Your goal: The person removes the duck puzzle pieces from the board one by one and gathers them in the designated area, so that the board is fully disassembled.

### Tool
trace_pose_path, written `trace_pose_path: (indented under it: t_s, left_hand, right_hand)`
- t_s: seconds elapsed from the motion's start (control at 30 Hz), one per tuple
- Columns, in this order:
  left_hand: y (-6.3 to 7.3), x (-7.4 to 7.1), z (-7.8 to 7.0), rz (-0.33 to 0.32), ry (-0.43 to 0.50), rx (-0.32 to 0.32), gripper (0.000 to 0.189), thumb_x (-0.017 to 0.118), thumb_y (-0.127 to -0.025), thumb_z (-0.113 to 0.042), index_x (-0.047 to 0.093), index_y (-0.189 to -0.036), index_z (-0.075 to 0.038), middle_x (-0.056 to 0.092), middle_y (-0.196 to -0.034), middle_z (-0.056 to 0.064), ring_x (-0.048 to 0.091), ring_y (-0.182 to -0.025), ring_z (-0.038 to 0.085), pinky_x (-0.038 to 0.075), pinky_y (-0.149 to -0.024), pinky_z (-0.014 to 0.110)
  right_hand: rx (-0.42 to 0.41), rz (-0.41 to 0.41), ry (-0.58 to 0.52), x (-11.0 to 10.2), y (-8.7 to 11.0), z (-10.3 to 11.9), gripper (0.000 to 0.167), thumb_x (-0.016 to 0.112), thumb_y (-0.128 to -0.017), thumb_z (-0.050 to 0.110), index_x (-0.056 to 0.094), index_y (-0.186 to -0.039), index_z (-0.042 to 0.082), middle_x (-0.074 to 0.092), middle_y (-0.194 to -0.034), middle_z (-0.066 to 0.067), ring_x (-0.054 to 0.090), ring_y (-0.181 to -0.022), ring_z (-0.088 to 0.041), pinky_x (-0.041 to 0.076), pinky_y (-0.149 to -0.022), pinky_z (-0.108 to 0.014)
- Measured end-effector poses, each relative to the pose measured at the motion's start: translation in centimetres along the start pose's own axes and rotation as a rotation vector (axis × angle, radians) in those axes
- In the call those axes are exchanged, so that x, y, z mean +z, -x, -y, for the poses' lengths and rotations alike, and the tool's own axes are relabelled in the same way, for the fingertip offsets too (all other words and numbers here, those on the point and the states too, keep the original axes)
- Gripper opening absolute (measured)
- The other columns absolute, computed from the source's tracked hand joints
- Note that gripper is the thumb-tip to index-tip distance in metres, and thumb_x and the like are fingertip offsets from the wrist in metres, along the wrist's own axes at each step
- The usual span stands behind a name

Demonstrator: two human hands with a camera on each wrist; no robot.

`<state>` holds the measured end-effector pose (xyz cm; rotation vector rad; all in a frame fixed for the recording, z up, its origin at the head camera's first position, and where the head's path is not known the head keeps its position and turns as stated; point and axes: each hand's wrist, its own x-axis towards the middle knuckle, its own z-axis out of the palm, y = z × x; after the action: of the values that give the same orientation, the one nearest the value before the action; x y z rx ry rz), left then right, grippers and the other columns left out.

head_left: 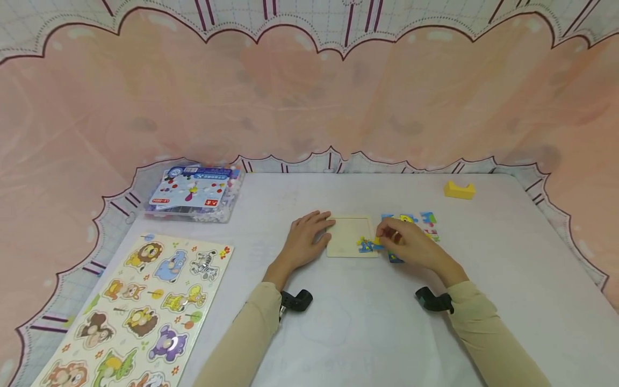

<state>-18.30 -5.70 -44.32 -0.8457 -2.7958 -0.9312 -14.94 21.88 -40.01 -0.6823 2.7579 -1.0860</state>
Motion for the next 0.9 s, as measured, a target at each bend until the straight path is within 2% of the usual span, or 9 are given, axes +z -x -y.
trace_pose_path:
  t_s: [0.53,0.9]
  left_hand:
    - [0.1,0.1,0.2,-0.002,0.005,0.009,0.036,0.055,-0.094,-0.023,0.058,-0.130,-0.016,0.047,-0.144,0.003,0.034,-0.139,0.026,0.026,-0.108,0.055]
    - [0.0,0.1,0.3,-0.004,-0.010,0.014,0.037,0.055,-0.095,-0.023,0.058,-0.130,-0.016,0.047,-0.145,0.003,0.034,-0.139,0.026,0.027,-0.108,0.055]
  right_hand:
    - [0.065,-0.038,0.061,-1.5,1.9,-2.1,0.008,0.060,-0.090,0.007,0.059,-0.095,0.013,0.062,-0.088,0.001,0.054,-0.082,-0.014,0.048,-0.070,-0.021]
    - [0.108,-0.032,0.100,-2.7,3.2,-3.3,0.006,0.060,-0.091,0.010,0.058,-0.096,0.013,0.060,-0.088,0.000,0.052,-0.082,-0.013,0.046,-0.070,-0.020]
